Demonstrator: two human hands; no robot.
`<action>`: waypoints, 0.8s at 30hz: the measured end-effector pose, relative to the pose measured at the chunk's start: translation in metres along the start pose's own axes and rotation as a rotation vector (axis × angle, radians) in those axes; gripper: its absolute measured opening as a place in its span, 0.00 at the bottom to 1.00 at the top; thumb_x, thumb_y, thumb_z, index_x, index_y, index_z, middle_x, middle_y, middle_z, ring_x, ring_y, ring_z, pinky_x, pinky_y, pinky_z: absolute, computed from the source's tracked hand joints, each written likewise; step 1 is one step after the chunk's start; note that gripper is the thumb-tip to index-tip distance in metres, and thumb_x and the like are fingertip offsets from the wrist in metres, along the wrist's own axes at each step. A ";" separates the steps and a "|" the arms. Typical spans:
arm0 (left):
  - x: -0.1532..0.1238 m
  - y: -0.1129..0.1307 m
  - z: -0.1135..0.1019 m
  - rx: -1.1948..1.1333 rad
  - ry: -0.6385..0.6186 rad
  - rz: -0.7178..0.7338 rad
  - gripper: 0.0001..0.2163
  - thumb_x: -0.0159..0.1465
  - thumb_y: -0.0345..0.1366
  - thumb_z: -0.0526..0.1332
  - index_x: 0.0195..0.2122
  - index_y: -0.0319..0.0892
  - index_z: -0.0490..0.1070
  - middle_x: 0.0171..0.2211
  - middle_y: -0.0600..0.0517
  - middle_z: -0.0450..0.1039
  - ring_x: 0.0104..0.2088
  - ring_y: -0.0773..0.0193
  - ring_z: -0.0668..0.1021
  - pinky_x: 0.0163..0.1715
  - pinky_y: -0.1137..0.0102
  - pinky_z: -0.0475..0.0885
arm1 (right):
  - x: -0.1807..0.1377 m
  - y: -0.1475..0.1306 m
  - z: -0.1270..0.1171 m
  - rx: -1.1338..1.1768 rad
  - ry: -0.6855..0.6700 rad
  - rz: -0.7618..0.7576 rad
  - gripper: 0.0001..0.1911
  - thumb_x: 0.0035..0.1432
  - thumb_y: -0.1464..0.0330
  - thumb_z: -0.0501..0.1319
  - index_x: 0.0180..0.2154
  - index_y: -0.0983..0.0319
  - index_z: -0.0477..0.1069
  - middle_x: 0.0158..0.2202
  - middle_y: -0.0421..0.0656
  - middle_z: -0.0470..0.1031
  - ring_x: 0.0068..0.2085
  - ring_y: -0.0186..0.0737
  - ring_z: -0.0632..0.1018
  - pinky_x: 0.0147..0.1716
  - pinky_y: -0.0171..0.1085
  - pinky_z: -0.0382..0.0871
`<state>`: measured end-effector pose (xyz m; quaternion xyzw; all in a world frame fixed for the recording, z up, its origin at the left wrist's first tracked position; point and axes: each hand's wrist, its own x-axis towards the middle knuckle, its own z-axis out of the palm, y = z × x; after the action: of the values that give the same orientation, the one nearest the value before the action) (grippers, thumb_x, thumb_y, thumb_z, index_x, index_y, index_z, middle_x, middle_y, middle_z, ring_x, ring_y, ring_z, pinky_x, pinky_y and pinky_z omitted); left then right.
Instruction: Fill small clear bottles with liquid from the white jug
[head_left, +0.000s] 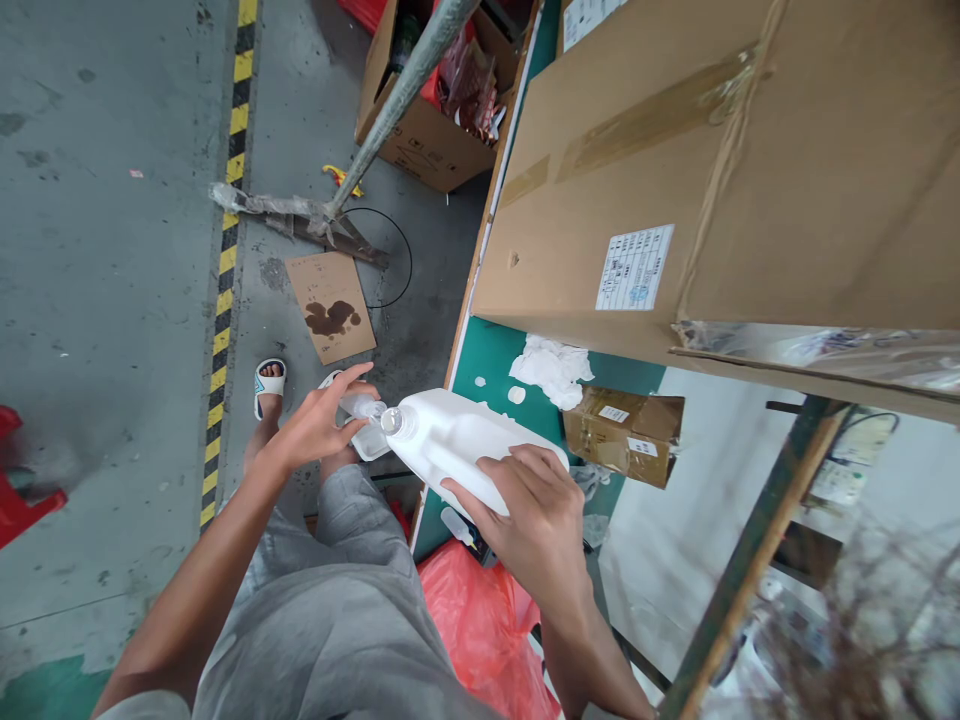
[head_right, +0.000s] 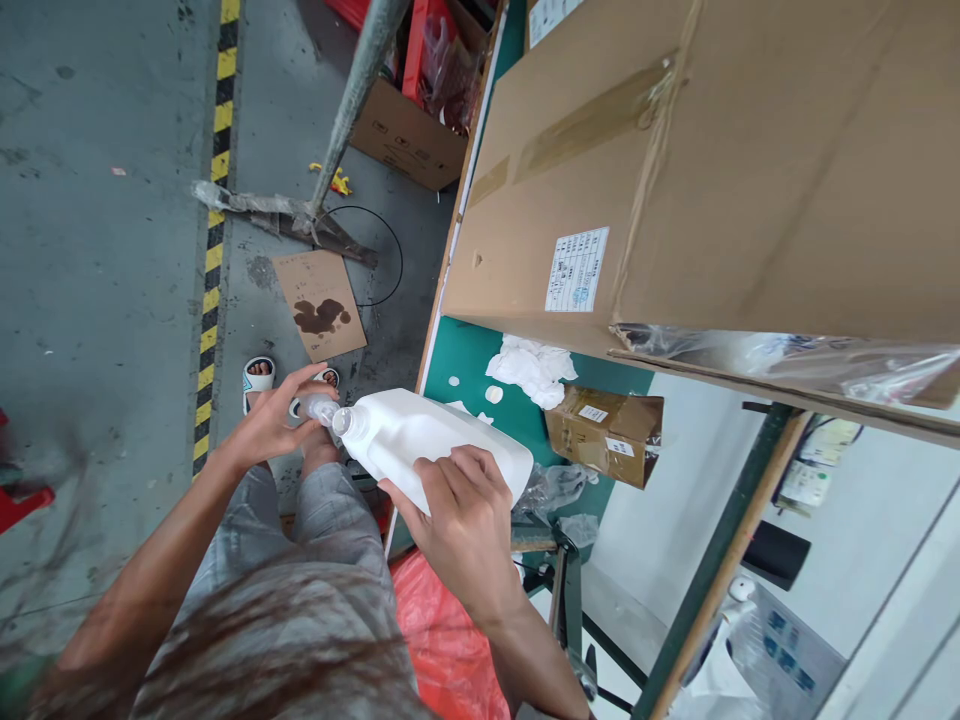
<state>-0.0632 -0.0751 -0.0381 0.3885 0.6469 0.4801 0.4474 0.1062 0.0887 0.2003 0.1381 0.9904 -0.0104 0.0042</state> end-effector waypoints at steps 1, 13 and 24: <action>0.000 0.000 0.000 0.002 0.000 0.003 0.34 0.74 0.39 0.61 0.80 0.44 0.55 0.60 0.42 0.88 0.66 0.49 0.86 0.67 0.55 0.79 | 0.000 0.000 0.000 0.003 0.001 0.001 0.17 0.80 0.58 0.67 0.38 0.61 0.78 0.28 0.42 0.83 0.31 0.44 0.81 0.37 0.44 0.77; 0.000 -0.003 0.001 0.006 0.008 0.019 0.34 0.75 0.41 0.61 0.80 0.44 0.55 0.60 0.42 0.89 0.68 0.49 0.86 0.67 0.55 0.80 | 0.000 -0.002 0.001 0.004 0.002 0.013 0.14 0.79 0.62 0.67 0.38 0.60 0.78 0.28 0.42 0.82 0.31 0.44 0.81 0.38 0.43 0.77; -0.001 -0.004 0.001 -0.018 -0.006 0.001 0.35 0.75 0.41 0.62 0.81 0.45 0.55 0.62 0.41 0.88 0.69 0.46 0.85 0.67 0.53 0.81 | -0.001 -0.002 0.002 0.007 -0.006 0.015 0.13 0.78 0.62 0.68 0.38 0.60 0.79 0.27 0.41 0.81 0.31 0.43 0.81 0.38 0.43 0.77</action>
<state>-0.0624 -0.0765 -0.0423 0.3862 0.6410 0.4851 0.4524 0.1067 0.0867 0.1981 0.1453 0.9893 -0.0143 0.0068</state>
